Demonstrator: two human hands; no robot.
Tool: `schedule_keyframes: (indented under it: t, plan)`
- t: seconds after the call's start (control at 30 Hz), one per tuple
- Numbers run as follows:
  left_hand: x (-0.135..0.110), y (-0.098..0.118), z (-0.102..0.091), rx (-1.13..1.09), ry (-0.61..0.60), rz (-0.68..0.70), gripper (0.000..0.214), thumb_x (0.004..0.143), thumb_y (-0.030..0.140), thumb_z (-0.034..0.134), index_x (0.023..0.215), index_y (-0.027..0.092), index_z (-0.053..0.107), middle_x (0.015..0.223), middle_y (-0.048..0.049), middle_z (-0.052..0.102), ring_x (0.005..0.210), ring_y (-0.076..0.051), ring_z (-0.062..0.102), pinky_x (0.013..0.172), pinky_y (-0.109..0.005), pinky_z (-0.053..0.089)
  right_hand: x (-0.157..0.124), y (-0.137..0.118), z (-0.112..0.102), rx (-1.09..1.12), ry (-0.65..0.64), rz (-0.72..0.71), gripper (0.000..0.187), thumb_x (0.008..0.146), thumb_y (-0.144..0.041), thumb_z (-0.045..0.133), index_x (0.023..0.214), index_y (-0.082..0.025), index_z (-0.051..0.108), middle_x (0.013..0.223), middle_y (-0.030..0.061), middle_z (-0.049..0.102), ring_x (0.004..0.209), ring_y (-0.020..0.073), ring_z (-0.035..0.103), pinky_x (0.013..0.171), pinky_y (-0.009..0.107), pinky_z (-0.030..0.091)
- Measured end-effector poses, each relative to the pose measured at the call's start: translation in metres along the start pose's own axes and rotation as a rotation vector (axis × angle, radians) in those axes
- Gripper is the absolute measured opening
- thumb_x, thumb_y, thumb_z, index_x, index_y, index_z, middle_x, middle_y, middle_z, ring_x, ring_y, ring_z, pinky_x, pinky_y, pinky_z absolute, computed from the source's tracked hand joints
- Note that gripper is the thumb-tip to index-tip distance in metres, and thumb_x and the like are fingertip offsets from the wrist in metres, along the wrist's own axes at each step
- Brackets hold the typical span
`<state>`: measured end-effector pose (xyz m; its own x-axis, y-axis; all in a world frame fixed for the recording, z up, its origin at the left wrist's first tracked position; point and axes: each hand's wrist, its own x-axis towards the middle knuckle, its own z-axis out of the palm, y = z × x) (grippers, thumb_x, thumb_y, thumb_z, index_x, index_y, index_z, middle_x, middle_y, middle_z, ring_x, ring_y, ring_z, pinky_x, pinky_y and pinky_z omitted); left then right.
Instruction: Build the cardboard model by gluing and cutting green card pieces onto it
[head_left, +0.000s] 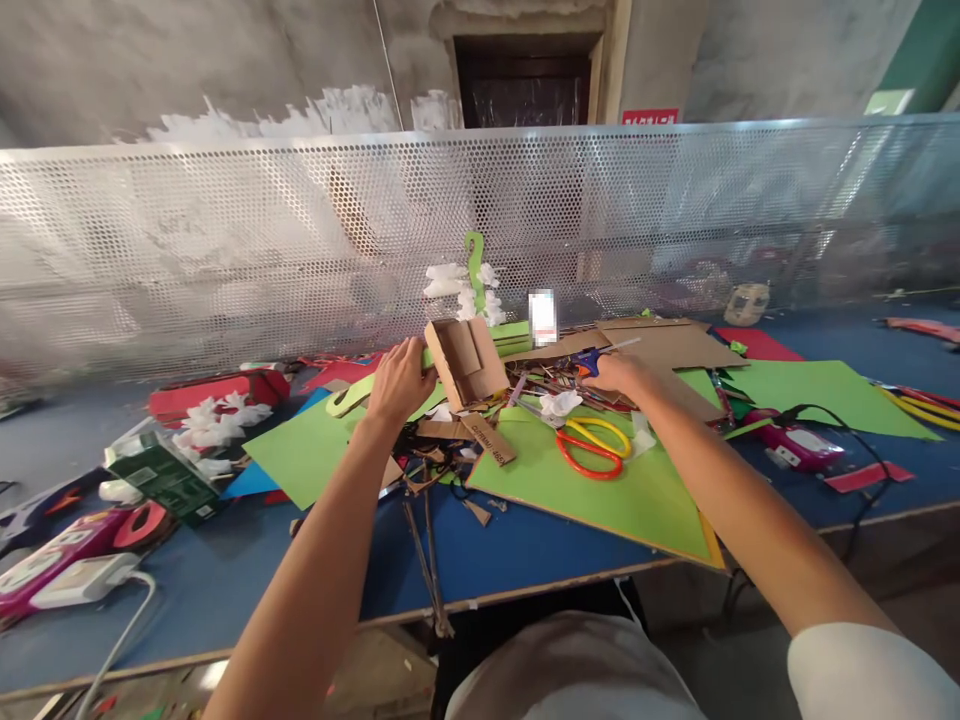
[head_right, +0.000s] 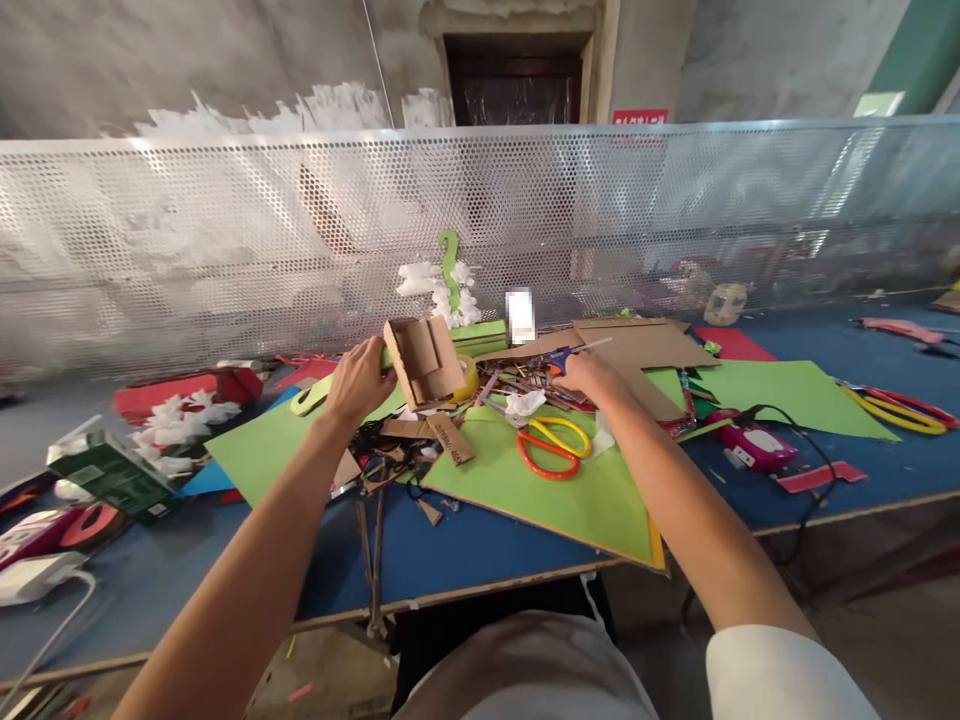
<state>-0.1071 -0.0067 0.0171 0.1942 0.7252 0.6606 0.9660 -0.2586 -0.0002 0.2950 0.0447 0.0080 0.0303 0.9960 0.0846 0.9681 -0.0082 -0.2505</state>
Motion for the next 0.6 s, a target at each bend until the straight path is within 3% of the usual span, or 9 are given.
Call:
schedule_keyframes:
  t: [0.07,0.13,0.23,0.33,0.47,0.6]
  plan:
    - [0.0,0.003,0.0,-0.016,-0.007,0.005,0.023,0.087,0.022,0.053,0.11,0.019,0.055,0.107,-0.0181,0.069,0.111,-0.038,0.066,0.094,-0.047,0.05,-0.004,0.006,0.011,0.069,0.026,0.02,0.035,0.084,-0.04,0.08,0.103,-0.011,0.078,0.109,0.0269,0.078,0.111,0.0379,0.074,0.087,0.037,0.054]
    - [-0.001,0.005,0.001,-0.028,-0.013,0.005,0.025,0.087,0.022,0.054,0.111,0.019,0.056,0.107,-0.0179,0.069,0.113,-0.037,0.066,0.096,-0.047,0.05,-0.005,0.011,0.015,0.178,0.03,0.027,0.027,0.088,-0.035,0.075,0.101,-0.011,0.076,0.102,0.0256,0.079,0.099,0.0354,0.077,0.08,0.035,0.054]
    - [-0.001,0.006,0.003,-0.023,-0.023,0.013,0.026,0.088,0.023,0.053,0.113,0.019,0.056,0.105,-0.017,0.07,0.11,-0.036,0.066,0.096,-0.047,0.05,-0.004,0.015,0.013,0.412,0.03,0.014,0.02,0.091,-0.027,0.068,0.105,-0.014,0.068,0.079,0.0144,0.077,0.07,0.0261,0.073,0.064,0.031,0.052]
    - [0.0,0.007,0.003,-0.006,-0.019,0.029,0.026,0.087,0.022,0.054,0.113,0.019,0.056,0.103,-0.0162,0.071,0.106,-0.036,0.067,0.094,-0.047,0.051,-0.005,0.011,0.009,0.694,0.036,-0.026,0.027,0.088,-0.022,0.067,0.111,-0.021,0.054,0.071,0.0025,0.07,0.055,0.0169,0.062,0.053,0.025,0.048]
    - [0.0,0.009,0.002,-0.002,-0.014,0.043,0.026,0.086,0.021,0.054,0.111,0.019,0.056,0.101,-0.0162,0.071,0.104,-0.037,0.067,0.093,-0.048,0.051,-0.01,0.0,0.002,1.027,0.038,-0.127,0.028,0.085,-0.031,0.069,0.095,-0.026,0.043,0.07,-0.0032,0.061,0.051,0.0116,0.051,0.047,0.021,0.042]
    - [0.001,0.012,-0.001,-0.003,-0.029,0.057,0.025,0.085,0.021,0.053,0.11,0.019,0.055,0.101,-0.0164,0.07,0.104,-0.037,0.067,0.095,-0.048,0.051,-0.022,-0.01,-0.004,1.237,0.053,-0.232,0.027,0.094,-0.045,0.056,0.087,-0.026,0.038,0.068,-0.0049,0.048,0.052,0.0119,0.045,0.045,0.022,0.036]
